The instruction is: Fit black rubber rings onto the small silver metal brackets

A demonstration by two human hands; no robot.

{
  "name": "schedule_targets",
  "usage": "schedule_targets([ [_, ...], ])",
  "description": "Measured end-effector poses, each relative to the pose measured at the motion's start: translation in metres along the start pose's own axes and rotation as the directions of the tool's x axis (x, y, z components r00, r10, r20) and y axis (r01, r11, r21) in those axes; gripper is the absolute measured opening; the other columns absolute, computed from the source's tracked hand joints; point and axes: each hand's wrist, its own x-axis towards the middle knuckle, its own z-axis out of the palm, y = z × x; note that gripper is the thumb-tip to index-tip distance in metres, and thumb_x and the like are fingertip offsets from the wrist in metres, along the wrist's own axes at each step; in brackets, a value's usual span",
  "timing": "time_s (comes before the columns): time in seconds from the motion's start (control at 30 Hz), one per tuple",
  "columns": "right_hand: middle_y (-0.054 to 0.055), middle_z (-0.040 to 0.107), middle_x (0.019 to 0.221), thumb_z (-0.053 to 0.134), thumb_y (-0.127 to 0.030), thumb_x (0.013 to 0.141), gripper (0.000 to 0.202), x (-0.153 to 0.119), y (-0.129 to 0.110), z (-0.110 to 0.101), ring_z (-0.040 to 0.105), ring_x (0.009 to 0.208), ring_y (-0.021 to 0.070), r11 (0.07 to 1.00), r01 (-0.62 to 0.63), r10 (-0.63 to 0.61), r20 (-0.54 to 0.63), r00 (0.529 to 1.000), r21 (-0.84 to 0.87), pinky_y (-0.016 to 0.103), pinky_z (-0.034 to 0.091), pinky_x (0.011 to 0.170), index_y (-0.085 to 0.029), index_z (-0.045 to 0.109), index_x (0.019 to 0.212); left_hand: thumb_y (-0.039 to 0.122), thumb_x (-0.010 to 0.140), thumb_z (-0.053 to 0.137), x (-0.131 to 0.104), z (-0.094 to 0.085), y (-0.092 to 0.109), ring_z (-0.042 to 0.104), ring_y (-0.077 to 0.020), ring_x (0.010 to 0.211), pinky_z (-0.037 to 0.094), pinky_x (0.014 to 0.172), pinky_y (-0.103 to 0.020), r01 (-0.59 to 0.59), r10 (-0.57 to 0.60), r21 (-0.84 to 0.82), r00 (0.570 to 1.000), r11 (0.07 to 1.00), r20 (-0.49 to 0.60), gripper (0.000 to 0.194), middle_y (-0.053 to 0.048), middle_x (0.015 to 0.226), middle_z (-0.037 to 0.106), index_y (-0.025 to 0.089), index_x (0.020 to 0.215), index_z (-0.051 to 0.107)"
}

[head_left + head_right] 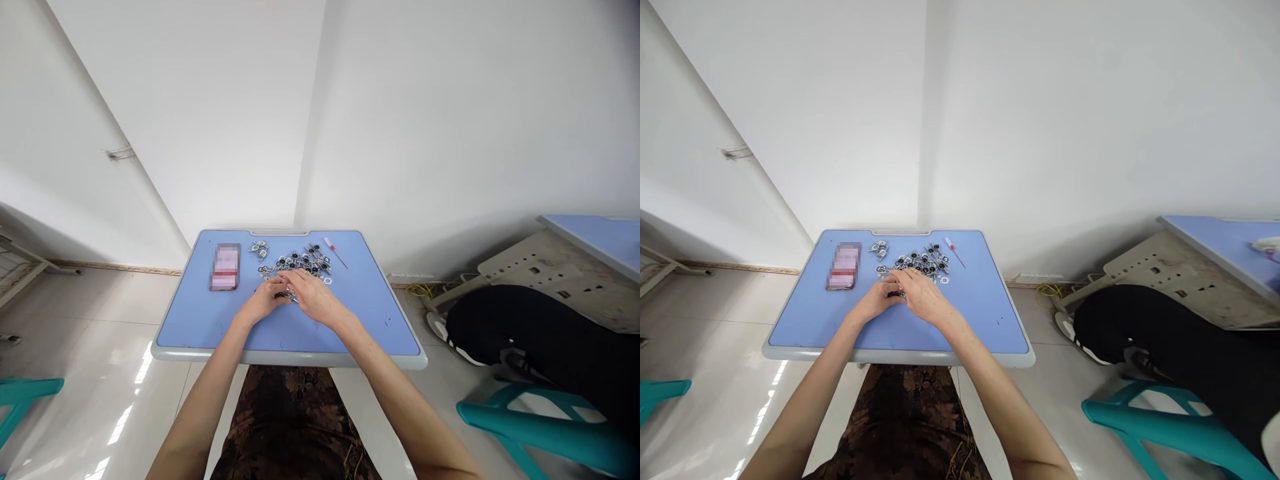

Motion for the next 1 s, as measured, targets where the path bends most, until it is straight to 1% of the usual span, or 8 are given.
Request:
schedule_targets([
  [0.1,0.011,0.06,0.107,0.036,-0.006,0.089,0.04,0.001,-0.004,-0.001,0.055,0.102,0.0226,0.998,-0.055,0.055,0.007,0.998,-0.013,0.039,0.049,0.083,-0.016,0.043,0.127,0.019,0.08,0.065,0.0,-0.001,0.001,0.058,-0.0217,0.096,0.047,0.086,-0.036,-0.005,0.005,-0.004,1.0,1.0,0.011,0.01,-0.009,0.1,0.061,0.017,0.089,0.069],
  [0.23,0.013,0.058,0.104,0.039,-0.017,0.093,0.028,0.005,-0.009,0.003,0.058,0.088,0.0224,0.98,-0.172,0.173,-0.006,0.985,-0.097,0.036,0.05,0.074,-0.014,0.049,0.12,0.019,0.082,0.062,0.0,-0.001,0.002,0.059,-0.0207,0.092,0.048,0.084,-0.035,0.015,-0.015,-0.006,1.0,1.0,0.019,0.01,-0.008,0.097,0.06,0.017,0.088,0.07],
  [0.3,0.013,0.057,0.103,0.04,-0.016,0.093,0.028,0.006,-0.008,0.005,0.058,0.085,0.0222,0.974,-0.198,0.197,-0.016,0.98,-0.111,0.036,0.049,0.073,-0.015,0.05,0.118,0.019,0.082,0.062,0.0,-0.001,0.003,0.059,-0.0209,0.093,0.047,0.086,-0.036,0.016,-0.016,0.0,1.0,1.0,0.018,0.01,-0.008,0.099,0.06,0.017,0.088,0.07],
  [0.37,0.012,0.057,0.103,0.038,-0.011,0.091,0.033,0.006,-0.004,0.006,0.057,0.088,0.022,0.98,-0.193,0.192,-0.024,0.981,-0.038,0.037,0.049,0.075,-0.016,0.048,0.122,0.019,0.082,0.063,0.0,-0.001,0.003,0.058,-0.0209,0.092,0.047,0.086,-0.037,0.023,-0.023,0.007,1.0,1.0,0.019,0.009,-0.008,0.098,0.06,0.017,0.088,0.07],
  [0.53,0.007,0.058,0.1,0.039,-0.004,0.084,0.055,0.005,0.002,0.002,0.056,0.093,0.0207,0.961,-0.172,0.186,-0.045,0.982,0.218,0.039,0.048,0.081,-0.021,0.032,0.136,0.019,0.079,0.065,0.001,-0.002,0.004,0.058,-0.0211,0.091,0.046,0.086,-0.037,0.055,-0.055,0.006,0.998,0.998,0.034,0.009,-0.008,0.097,0.058,0.016,0.087,0.069],
  [0.7,0.007,0.058,0.097,0.036,-0.002,0.081,0.057,0.005,0.001,-0.002,0.053,0.097,0.0216,0.958,-0.136,0.146,-0.021,0.989,0.252,0.042,0.047,0.084,-0.02,0.033,0.135,0.019,0.079,0.065,0.001,-0.003,0.006,0.057,-0.0226,0.095,0.046,0.087,-0.038,0.051,-0.05,-0.018,0.998,0.999,0.039,0.006,-0.008,0.1,0.059,0.016,0.082,0.07],
  [0.83,0.005,0.058,0.097,0.035,-0.001,0.08,0.056,0.005,-0.001,-0.002,0.05,0.099,0.0214,0.961,-0.104,0.109,-0.006,0.994,0.258,0.043,0.045,0.088,-0.022,0.038,0.132,0.019,0.079,0.065,0.001,-0.004,0.009,0.057,-0.0234,0.098,0.046,0.088,-0.039,0.04,-0.039,-0.032,0.999,0.999,0.027,0.009,-0.009,0.103,0.058,0.017,0.086,0.07],
  [1.0,0.005,0.059,0.098,0.036,-0.004,0.084,0.052,0.001,0.001,-0.009,0.052,0.099,0.0206,0.941,-0.09,0.115,-0.059,0.992,0.325,0.042,0.046,0.088,-0.023,0.038,0.132,0.018,0.079,0.066,0.0,-0.004,0.008,0.059,-0.022,0.092,0.047,0.083,-0.036,0.071,-0.071,-0.005,0.997,0.997,0.037,0.011,-0.009,0.1,0.059,0.016,0.089,0.07],
])
